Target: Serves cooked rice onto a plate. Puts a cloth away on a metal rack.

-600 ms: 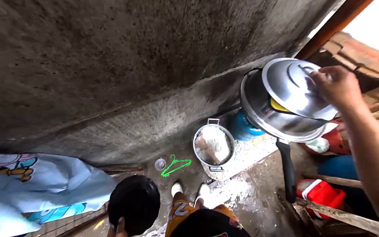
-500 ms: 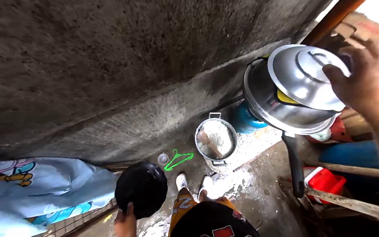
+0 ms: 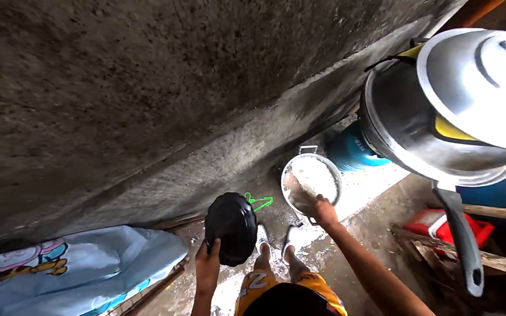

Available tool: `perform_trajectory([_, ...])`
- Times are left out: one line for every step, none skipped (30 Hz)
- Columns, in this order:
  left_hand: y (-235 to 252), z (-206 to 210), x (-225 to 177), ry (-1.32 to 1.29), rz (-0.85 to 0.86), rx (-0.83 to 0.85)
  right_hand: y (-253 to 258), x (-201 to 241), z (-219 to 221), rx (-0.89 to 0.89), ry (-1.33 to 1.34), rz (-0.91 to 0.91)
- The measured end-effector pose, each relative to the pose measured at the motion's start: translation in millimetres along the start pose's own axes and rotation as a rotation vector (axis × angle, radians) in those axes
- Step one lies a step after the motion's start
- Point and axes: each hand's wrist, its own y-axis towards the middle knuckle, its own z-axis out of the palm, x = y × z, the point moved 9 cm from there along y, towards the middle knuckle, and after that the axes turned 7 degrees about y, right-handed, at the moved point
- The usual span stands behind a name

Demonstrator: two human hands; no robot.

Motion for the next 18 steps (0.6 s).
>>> perform_trajectory([-0.8,-2.3,-2.7,-0.013,-0.002,-0.008,6.9,-1.0,0.3,-0.029,-0.012,0.018])
perform_trajectory([-1.8,-4.0,-3.0,-0.029,-0.012,-0.011,10.2,-0.6,-1.2,-0.055,-0.017,0.027])
perform_trajectory([-2.9,-4.1,-0.8,-0.052,-0.034,-0.006,12.8,-1.4,-3.1,-0.07,-0.019,0.041])
perform_trajectory([-3.8,-2.7,2.5,-0.081,-0.061,0.008,15.6,-2.9,-4.3,-0.071,-0.016,0.062])
perform_trajectory([-3.6,-0.6,5.6,-0.104,-0.09,0.021,18.0,-3.1,-5.6,-0.059,-0.023,0.086])
perform_trajectory([-2.3,2.7,8.2,-0.126,-0.113,0.034,19.1,-1.3,-7.4,-0.04,-0.037,0.11])
perform_trajectory([-0.7,7.1,10.4,-0.142,-0.125,0.051,18.9,1.0,-8.6,-0.022,-0.054,0.128])
perform_trajectory([0.8,11.9,12.3,-0.151,-0.126,0.068,17.0,3.2,-8.6,-0.001,-0.064,0.142])
perform_trajectory([2.2,16.9,12.5,-0.15,-0.122,0.087,14.9,5.3,-7.9,0.011,-0.071,0.151])
perform_trajectory([4.1,22.7,10.3,-0.147,-0.111,0.106,14.5,7.0,-7.3,0.008,-0.077,0.154])
perform_trajectory([6.3,28.7,6.9,-0.145,-0.095,0.123,15.9,7.8,-5.5,-0.002,-0.078,0.153])
perform_trajectory([8.3,34.9,2.7,-0.141,-0.079,0.139,18.3,8.2,-3.2,-0.009,-0.079,0.148])
perform_trajectory([10.0,41.0,-1.2,-0.134,-0.066,0.153,20.1,9.3,-2.2,-0.018,-0.078,0.143])
perform_trajectory([10.3,46.2,-4.5,-0.125,-0.058,0.165,20.7,10.2,-2.0,-0.017,-0.069,0.146])
perform_trajectory([10.5,50.6,-7.5,-0.114,-0.052,0.173,20.8,10.4,-2.9,-0.002,-0.045,0.156])
perform_trajectory([11.0,53.7,-10.8,-0.097,-0.041,0.175,20.9,10.4,-5.7,0.019,-0.005,0.167])
perform_trajectory([12.4,56.1,-14.3,-0.082,-0.026,0.174,20.3,10.5,-11.0,0.044,0.047,0.166])
perform_trajectory([14.3,58.6,-17.5,-0.072,-0.006,0.174,18.3,10.2,-19.1,0.063,0.093,0.153])
